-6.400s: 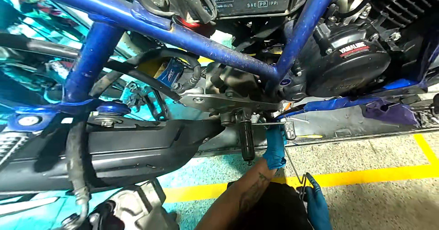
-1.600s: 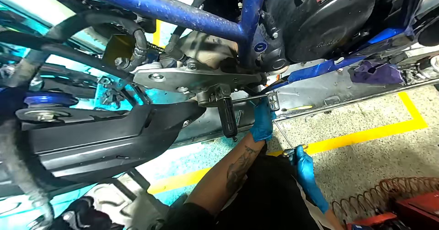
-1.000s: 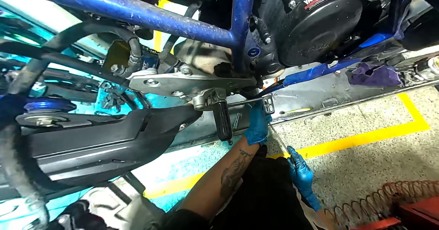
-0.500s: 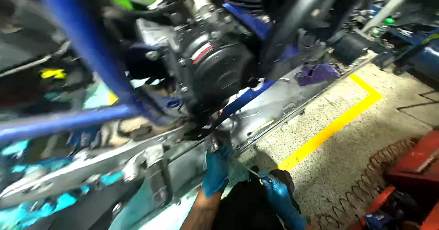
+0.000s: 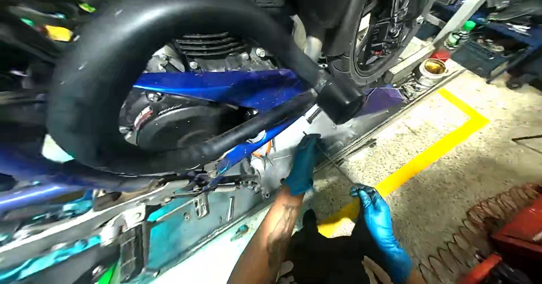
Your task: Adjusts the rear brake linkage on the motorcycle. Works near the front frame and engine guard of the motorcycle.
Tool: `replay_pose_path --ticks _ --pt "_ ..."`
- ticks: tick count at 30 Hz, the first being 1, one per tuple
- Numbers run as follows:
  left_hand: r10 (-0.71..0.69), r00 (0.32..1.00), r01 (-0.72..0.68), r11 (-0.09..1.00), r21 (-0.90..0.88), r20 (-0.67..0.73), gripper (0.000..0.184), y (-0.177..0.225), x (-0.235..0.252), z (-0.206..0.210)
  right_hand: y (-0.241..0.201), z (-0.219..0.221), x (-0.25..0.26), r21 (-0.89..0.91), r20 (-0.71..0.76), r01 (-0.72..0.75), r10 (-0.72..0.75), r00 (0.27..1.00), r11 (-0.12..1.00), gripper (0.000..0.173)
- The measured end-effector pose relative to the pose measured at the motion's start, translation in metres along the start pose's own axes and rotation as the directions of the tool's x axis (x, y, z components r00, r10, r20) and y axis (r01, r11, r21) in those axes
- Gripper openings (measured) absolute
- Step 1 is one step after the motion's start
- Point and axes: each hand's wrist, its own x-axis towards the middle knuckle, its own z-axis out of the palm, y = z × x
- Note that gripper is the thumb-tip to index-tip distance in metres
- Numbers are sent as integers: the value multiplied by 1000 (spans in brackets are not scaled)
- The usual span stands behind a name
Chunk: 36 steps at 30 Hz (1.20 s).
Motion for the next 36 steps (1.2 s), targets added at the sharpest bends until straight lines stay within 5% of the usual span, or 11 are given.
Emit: replay_pose_path --ticks 7,17,19,22,24,26,28,29,31,34,36 --pt "-46 972 65 995 77 -228 32 6 57 28 -5 -30 99 -68 237 -56 70 969 996 26" --pt "-8 945 11 1000 7 -327 28 0 52 35 45 -18 125 138 219 4 -34 975 990 22" --pt "-30 948 63 994 94 -316 36 8 34 57 45 -8 134 216 284 -191 125 951 958 21" --pt "-170 923 233 961 149 -344 42 -25 30 83 41 1 147 249 469 -652 500 728 716 23" --pt "-218 902 264 961 76 -374 39 -39 34 88 39 1 149 252 519 -751 570 637 610 26" --pt "-236 901 269 962 42 -363 38 -41 34 90 35 -6 147 176 436 -600 485 758 780 31" --pt "-215 903 238 971 14 -373 34 -43 39 90 48 -14 140 -101 410 -166 193 891 981 41" --pt "-197 901 214 977 0 -386 31 -43 44 90 58 -14 138 -214 426 43 54 903 976 46" --pt "-195 899 207 978 -12 -393 28 -40 49 89 68 -10 140 -229 449 123 -8 894 966 48" --pt "-189 891 205 979 -6 -412 24 -35 51 87 53 2 152 -20 438 -358 330 836 934 37" --pt "-182 893 206 979 14 -411 23 -35 52 85 51 4 163 102 589 -739 558 584 666 51"
